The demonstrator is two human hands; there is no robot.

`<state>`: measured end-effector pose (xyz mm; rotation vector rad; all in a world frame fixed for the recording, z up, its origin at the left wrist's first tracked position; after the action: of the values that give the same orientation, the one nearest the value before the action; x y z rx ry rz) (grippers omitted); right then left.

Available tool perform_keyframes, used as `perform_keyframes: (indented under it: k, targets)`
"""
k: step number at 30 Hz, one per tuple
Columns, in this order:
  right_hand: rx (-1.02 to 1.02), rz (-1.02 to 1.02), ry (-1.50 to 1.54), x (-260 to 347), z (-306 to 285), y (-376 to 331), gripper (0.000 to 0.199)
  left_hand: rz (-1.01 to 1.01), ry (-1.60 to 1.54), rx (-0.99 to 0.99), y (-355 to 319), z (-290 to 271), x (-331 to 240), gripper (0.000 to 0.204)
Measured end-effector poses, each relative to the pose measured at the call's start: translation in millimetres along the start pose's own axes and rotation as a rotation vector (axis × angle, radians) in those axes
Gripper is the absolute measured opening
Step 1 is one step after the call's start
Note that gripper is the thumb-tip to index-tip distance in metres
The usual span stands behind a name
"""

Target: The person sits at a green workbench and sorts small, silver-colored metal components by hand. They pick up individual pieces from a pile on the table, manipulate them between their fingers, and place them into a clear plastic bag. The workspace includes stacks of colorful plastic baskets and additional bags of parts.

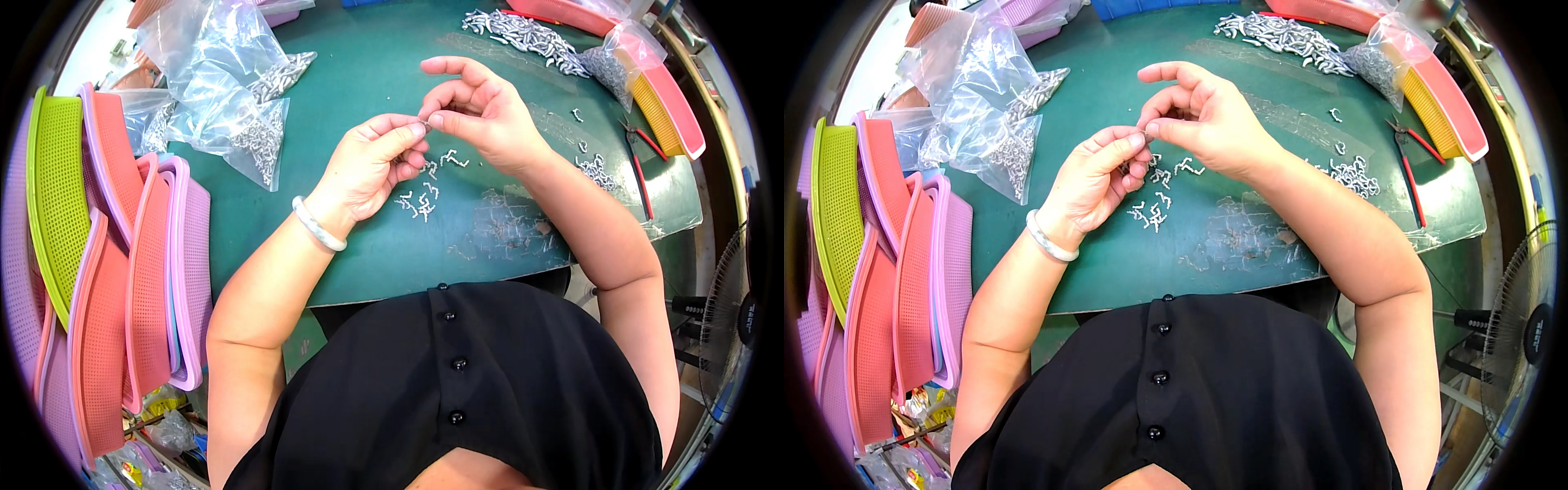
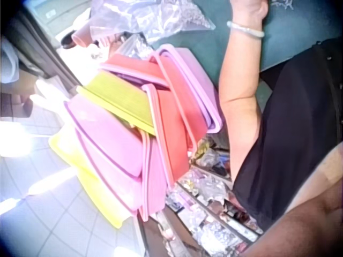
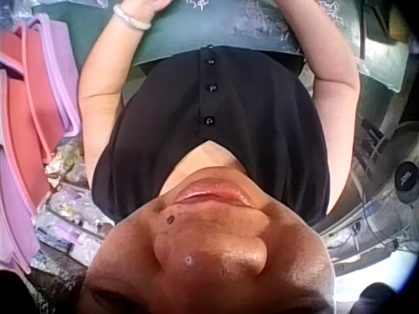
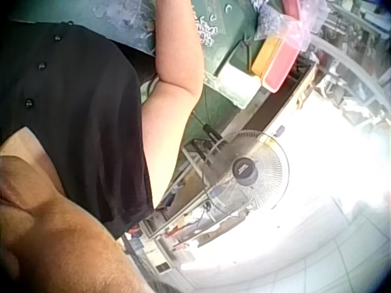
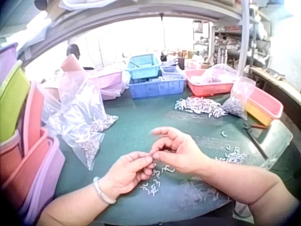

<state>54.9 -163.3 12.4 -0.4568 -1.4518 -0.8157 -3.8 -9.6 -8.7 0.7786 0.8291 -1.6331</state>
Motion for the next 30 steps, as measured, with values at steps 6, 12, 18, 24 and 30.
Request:
perform_keyframes:
  k: [6,12,18,24,30]
  targets:
    - [-0.032,-0.077,-0.072,2.4,0.0,-0.5,0.054,-0.005,-0.027,0.003,-0.1,-0.6,-0.5,0.015]
    - [-0.028,-0.103,-0.125,1.6,-0.3,-0.7,0.055,-0.011,-0.036,0.008,0.8,-1.7,0.3,0.014]
    - [-0.039,-0.114,-0.141,1.2,1.0,-0.2,0.055,-0.032,-0.030,0.011,0.5,-1.1,-1.0,0.014]
    - [-0.021,-0.097,-0.129,2.1,1.3,-0.5,0.055,-0.037,-0.029,0.015,0.4,-0.9,-1.0,0.013]
    - [-0.017,-0.064,-0.105,0.9,-0.4,-0.2,0.055,-0.042,-0.006,0.030,0.7,-1.3,-0.6,0.013]
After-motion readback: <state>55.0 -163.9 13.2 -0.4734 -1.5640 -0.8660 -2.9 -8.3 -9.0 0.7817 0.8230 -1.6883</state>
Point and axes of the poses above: each hand's wrist, its own y-axis towards the middle knuckle, its own z-axis out of the palm, x = y × z, the point moved 2 cm from there along y, towards the middle knuckle, and after that the axes turned 6 degrees about z, right-handed, at the moved point
